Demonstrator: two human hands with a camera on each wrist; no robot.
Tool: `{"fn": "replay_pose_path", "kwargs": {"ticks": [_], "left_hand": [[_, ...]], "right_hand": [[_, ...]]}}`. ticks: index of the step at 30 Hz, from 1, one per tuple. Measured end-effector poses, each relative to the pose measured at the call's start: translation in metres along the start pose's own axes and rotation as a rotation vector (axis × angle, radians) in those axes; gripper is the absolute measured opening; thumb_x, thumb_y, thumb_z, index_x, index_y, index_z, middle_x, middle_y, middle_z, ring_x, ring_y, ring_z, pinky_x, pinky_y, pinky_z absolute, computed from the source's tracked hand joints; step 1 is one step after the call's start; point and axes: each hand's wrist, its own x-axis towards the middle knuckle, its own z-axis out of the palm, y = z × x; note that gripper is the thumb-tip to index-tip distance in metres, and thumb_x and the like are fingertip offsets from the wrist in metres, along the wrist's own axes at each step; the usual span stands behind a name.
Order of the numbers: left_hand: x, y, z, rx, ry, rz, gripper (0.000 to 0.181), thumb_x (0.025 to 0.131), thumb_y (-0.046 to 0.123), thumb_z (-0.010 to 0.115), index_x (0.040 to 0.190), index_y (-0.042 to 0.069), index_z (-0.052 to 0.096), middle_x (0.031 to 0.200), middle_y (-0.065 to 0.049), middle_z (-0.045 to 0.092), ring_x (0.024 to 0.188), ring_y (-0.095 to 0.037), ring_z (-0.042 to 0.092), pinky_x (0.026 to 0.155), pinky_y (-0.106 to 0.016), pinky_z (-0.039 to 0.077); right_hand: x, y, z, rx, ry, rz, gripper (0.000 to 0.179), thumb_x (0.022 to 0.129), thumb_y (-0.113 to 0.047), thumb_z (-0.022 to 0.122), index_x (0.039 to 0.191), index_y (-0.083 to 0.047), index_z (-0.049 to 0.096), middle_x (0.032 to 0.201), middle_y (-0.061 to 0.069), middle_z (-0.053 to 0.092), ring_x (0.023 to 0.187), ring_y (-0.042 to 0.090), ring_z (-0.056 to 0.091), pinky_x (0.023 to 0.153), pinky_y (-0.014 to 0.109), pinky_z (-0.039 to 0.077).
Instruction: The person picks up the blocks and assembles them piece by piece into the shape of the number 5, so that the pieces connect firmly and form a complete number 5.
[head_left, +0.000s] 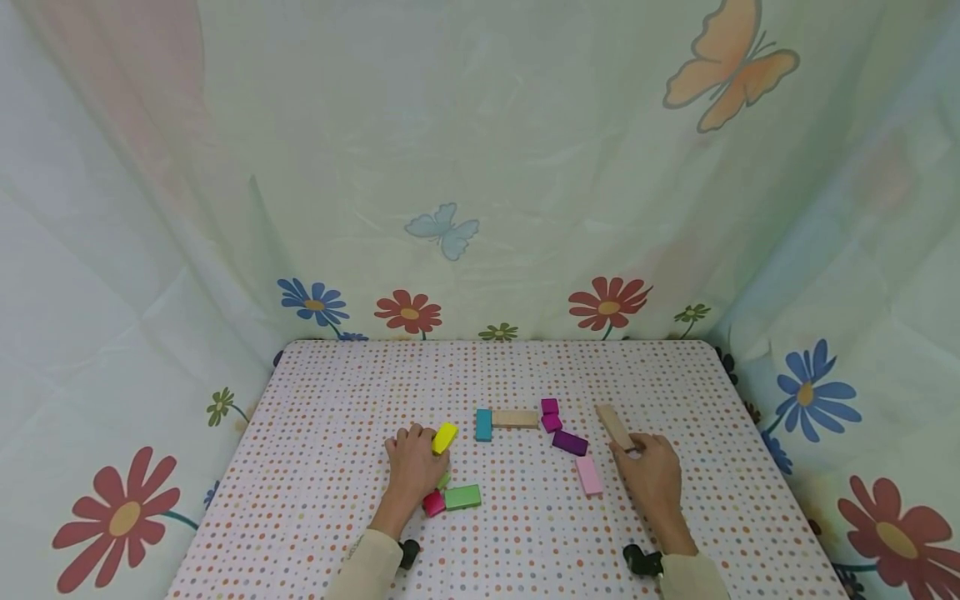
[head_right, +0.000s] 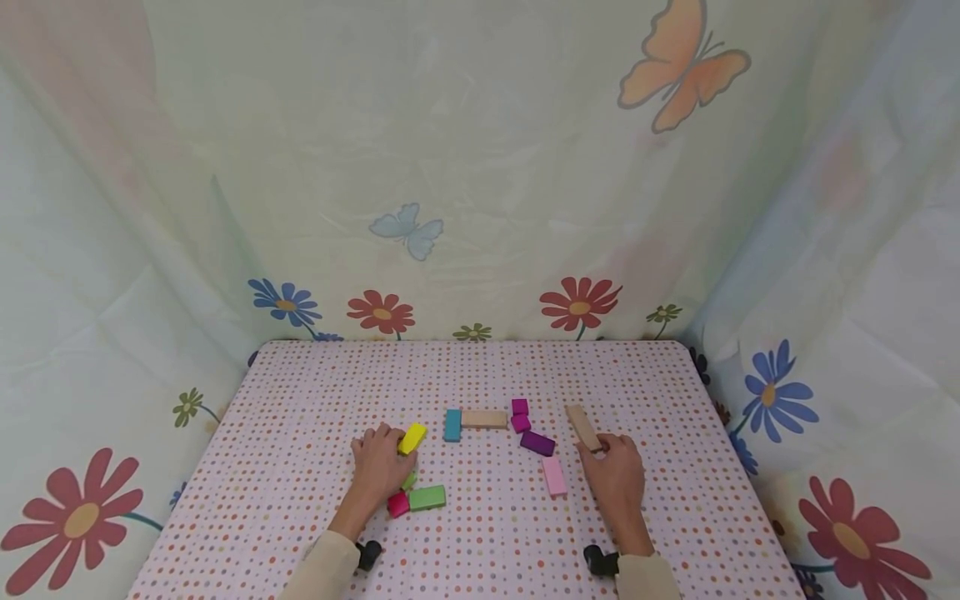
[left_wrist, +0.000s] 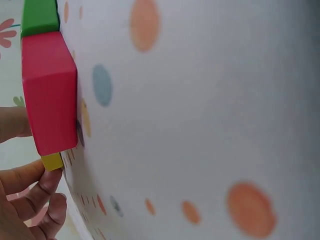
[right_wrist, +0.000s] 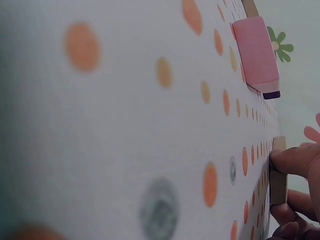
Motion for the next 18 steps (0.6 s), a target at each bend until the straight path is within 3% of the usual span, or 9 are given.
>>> {"fn": "replay_pose_path", "kwargs": {"ticks": [7, 14, 18], "left_hand": [[0.0001, 0.0008, 0.0012, 0.005, 0.020, 0.004, 0.037, 0.091, 0.031, 0.078, 0.118, 0.005, 0.076, 0.114, -0.012, 0.070, 0.096, -0.030, 0.054, 0.084, -0.048, 0.038], [0.0004, 0.0034, 0.0019, -0.025, 0.016, 0.013, 0.037, 0.090, 0.030, 0.078, 0.117, 0.005, 0.076, 0.112, -0.012, 0.071, 0.097, -0.031, 0.054, 0.082, -0.048, 0.036], [-0.0017, 0.0053, -0.0005, -0.043, 0.018, 0.028, 0.037, 0.091, 0.030, 0.078, 0.118, 0.004, 0.075, 0.112, -0.013, 0.070, 0.097, -0.031, 0.054, 0.082, -0.048, 0.035]], "right_hand": [[-0.0007, -0.0009, -0.0002, 0.003, -0.012, 0.019, 0.048, 0.094, -0.026, 0.081, 0.123, 0.011, 0.071, 0.109, 0.029, 0.069, 0.096, 0.042, 0.068, 0.079, 0.058, 0.056], [-0.0002, -0.0023, -0.0019, 0.017, 0.003, -0.023, 0.047, 0.091, -0.026, 0.084, 0.120, 0.010, 0.073, 0.107, 0.029, 0.070, 0.090, 0.039, 0.069, 0.072, 0.052, 0.055], [-0.0013, -0.0062, -0.0037, 0.046, 0.002, -0.034, 0.048, 0.091, -0.026, 0.084, 0.121, 0.010, 0.073, 0.110, 0.029, 0.070, 0.095, 0.042, 0.069, 0.076, 0.054, 0.057]]}}
